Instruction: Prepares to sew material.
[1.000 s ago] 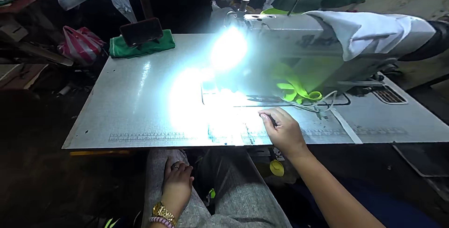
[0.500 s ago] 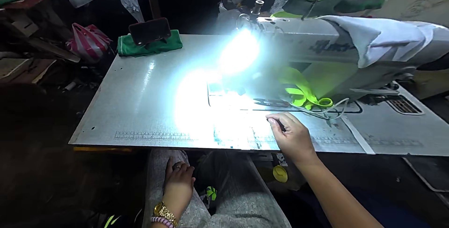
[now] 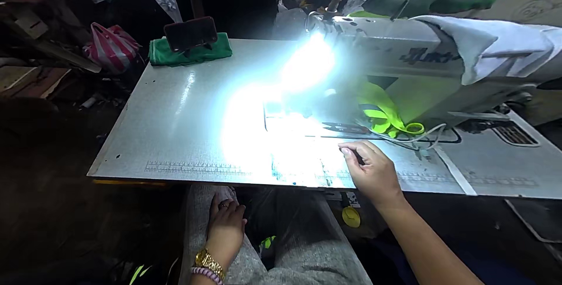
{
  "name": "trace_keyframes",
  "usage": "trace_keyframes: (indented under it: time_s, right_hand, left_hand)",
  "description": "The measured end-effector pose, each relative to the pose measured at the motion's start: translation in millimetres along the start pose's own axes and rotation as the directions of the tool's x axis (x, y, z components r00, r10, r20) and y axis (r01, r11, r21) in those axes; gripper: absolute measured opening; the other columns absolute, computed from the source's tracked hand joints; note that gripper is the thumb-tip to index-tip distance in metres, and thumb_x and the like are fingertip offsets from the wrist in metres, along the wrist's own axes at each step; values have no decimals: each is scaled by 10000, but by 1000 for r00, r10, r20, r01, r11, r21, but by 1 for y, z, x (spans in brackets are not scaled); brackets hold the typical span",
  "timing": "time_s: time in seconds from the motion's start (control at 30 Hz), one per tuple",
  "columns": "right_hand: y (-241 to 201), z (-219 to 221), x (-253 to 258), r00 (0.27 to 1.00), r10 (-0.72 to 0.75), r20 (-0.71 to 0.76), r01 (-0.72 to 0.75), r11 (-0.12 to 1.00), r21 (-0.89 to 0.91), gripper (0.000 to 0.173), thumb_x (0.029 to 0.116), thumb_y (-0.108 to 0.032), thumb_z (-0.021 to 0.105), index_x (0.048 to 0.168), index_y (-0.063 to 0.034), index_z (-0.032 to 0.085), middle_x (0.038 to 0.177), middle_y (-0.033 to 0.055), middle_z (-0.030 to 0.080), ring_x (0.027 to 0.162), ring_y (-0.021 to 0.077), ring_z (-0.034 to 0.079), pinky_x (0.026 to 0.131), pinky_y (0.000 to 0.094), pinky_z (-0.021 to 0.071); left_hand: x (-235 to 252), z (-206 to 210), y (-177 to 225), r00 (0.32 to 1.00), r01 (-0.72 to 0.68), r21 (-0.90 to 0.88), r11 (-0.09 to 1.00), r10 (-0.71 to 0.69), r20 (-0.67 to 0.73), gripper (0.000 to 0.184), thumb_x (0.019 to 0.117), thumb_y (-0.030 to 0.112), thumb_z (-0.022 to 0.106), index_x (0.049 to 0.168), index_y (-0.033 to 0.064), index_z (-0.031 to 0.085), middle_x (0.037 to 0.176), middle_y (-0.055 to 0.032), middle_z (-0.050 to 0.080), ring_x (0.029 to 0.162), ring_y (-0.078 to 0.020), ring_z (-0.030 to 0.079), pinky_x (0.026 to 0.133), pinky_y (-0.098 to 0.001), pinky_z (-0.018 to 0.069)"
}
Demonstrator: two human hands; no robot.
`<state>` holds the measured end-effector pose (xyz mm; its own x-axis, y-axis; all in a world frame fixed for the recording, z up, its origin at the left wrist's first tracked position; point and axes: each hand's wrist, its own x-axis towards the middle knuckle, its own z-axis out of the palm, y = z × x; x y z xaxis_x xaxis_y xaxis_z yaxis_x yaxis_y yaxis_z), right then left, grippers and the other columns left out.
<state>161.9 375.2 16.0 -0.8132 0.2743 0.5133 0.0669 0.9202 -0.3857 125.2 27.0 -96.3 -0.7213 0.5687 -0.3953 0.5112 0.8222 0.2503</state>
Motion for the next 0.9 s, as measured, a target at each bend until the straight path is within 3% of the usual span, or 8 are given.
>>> trace_keyframes:
  time_s: [0.17, 0.37, 0.53, 0.9]
  right_hand:
    - [-2, -2, 0, 1000, -14, 8, 14, 1000, -15, 300, 1022, -213, 507, 1055, -23, 737, 982, 123, 699, 862, 217, 667, 778, 396, 563]
    - [-2, -1, 3, 1000, 1, 5, -1, 1000, -28, 302, 1024, -218, 501, 1067, -38, 739, 974, 99, 693, 830, 177, 648, 741, 348, 549]
    - [-2, -3, 3, 1000, 1, 2, -1, 1000, -30, 298, 1023, -211, 509, 1061, -27, 740, 974, 110, 694, 845, 174, 653, 756, 340, 550]
    - [-2, -3, 3, 1000, 13, 5, -13, 1000, -28, 298, 1022, -219, 507, 1057, -36, 739, 960, 94, 687, 814, 148, 635, 727, 311, 537]
  left_hand:
    - [-3, 11, -3, 987, -45, -1, 999, 44, -154, 357, 1009, 364, 566, 1286, 192, 713, 1298, -5, 701, 1364, -231, 547, 1244, -625, 103]
    - [1, 1, -1, 998, -22, -24, 999, 21, -66, 383, 1028, 369, 539, 1338, 193, 678, 1357, -6, 667, 1407, -218, 499, 1248, -618, 52]
    - [-1, 6, 0, 986, -52, -16, 999, 49, -159, 358, 1008, 364, 574, 1294, 198, 711, 1300, -2, 701, 1347, -217, 564, 1246, -617, 109]
    - [4, -7, 5, 999, 4, -25, 1000, -3, 43, 413, 1044, 374, 503, 1397, 203, 633, 1418, -6, 625, 1445, -223, 450, 1245, -623, 12]
